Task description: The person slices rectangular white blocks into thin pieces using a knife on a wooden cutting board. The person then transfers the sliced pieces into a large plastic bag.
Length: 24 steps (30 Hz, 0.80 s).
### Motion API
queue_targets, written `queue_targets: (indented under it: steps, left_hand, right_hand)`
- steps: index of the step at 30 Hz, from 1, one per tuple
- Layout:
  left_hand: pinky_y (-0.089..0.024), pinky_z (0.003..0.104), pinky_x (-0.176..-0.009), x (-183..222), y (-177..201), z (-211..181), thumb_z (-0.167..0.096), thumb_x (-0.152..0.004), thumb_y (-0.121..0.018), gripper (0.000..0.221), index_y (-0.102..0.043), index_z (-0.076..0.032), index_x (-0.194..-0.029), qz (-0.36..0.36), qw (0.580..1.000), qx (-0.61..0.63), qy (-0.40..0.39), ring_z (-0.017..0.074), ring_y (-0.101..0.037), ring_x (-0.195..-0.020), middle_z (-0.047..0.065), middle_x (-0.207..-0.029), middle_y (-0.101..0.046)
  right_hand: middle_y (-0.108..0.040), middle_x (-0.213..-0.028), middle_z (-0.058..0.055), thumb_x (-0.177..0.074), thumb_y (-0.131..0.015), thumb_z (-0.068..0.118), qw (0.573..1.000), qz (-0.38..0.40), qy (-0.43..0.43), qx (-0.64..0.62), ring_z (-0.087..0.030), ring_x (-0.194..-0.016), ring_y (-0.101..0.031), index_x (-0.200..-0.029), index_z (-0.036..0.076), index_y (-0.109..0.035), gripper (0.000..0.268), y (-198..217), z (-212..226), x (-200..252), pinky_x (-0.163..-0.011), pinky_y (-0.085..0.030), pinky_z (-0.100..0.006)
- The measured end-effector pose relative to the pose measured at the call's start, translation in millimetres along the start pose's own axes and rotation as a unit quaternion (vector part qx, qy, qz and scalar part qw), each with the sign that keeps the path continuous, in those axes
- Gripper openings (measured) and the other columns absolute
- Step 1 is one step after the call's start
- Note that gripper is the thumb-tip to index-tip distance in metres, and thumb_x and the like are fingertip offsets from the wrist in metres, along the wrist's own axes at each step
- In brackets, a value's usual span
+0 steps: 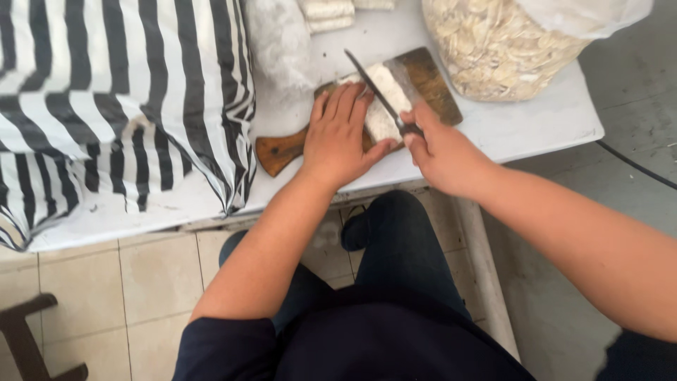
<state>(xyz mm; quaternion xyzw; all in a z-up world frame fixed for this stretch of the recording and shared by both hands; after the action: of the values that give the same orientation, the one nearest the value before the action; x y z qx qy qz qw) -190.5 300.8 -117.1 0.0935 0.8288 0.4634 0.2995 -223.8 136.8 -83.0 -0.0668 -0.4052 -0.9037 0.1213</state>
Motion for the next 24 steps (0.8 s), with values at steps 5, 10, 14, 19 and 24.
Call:
queue_targets:
  steps: [5, 10, 14, 19, 24]
  left_hand:
    - [-0.021, 0.052, -0.122, -1, 3, -3, -0.057, -0.086, -0.070, 0.082, -0.049, -0.001, -0.144, 0.001, 1.000, -0.004, -0.001, 0.0349, -0.037, -0.145, 0.019, -0.149, -0.048]
    - [-0.019, 0.053, -0.120, -3, 7, -6, -0.060, -0.084, -0.069, 0.084, -0.050, -0.001, -0.141, 0.012, 1.000, -0.020, 0.007, 0.0339, -0.036, -0.145, 0.018, -0.149, -0.047]
    - [-0.017, 0.052, -0.122, -1, 5, -4, -0.061, -0.084, -0.068, 0.083, -0.051, -0.002, -0.141, 0.018, 0.999, -0.021, 0.022, 0.0317, -0.036, -0.146, 0.016, -0.150, -0.047]
    - [-0.017, 0.052, -0.122, 0, -4, 2, -0.061, -0.084, -0.068, 0.084, -0.051, -0.002, -0.141, 0.018, 0.999, -0.009, 0.025, 0.0323, -0.036, -0.146, 0.016, -0.150, -0.047]
    - [-0.017, 0.052, -0.121, -2, 3, -4, -0.061, -0.084, -0.067, 0.085, -0.049, -0.002, -0.143, 0.017, 1.000, -0.020, 0.013, 0.0329, -0.034, -0.145, 0.018, -0.150, -0.046]
  right_hand:
    - [-0.065, -0.077, -0.017, -0.101, -0.053, 0.020, 0.999, -0.018, 0.036, -0.006, -0.029, -0.063, -0.064, -0.135, 0.012, -0.046, 0.036, 3, 10, -10, -0.060, -0.051, -0.042]
    - [-0.062, -0.069, -0.014, -0.102, -0.048, 0.023, 0.995, 0.030, -0.073, -0.062, -0.021, -0.044, -0.053, -0.139, 0.017, -0.043, 0.037, -4, 22, -35, -0.043, -0.045, -0.039]
    - [-0.058, -0.066, -0.013, -0.101, -0.048, 0.023, 0.996, 0.036, -0.066, -0.055, -0.022, -0.042, -0.054, -0.139, 0.016, -0.042, 0.039, 1, 15, -20, -0.042, -0.047, -0.039]
    - [-0.057, -0.065, -0.007, -0.101, -0.049, 0.022, 0.996, 0.048, -0.060, -0.042, -0.017, -0.043, -0.055, -0.138, 0.017, -0.041, 0.038, 0, -9, -1, -0.041, -0.048, -0.035]
    - [-0.055, -0.064, -0.011, -0.102, -0.049, 0.020, 0.995, 0.021, -0.061, -0.076, -0.020, -0.041, -0.052, -0.134, 0.014, -0.045, 0.032, -9, 1, -20, -0.038, -0.044, -0.037]
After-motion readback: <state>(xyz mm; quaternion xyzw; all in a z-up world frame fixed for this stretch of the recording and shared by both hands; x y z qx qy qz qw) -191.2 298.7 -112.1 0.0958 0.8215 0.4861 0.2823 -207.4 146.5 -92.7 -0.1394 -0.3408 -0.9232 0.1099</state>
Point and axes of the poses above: each hand's wrist, its own x-axis away from the middle knuckle, its own y-axis out of the back of the hand, z = x × y, the point moved 6 cm from there along -x, towards the middle knuckle
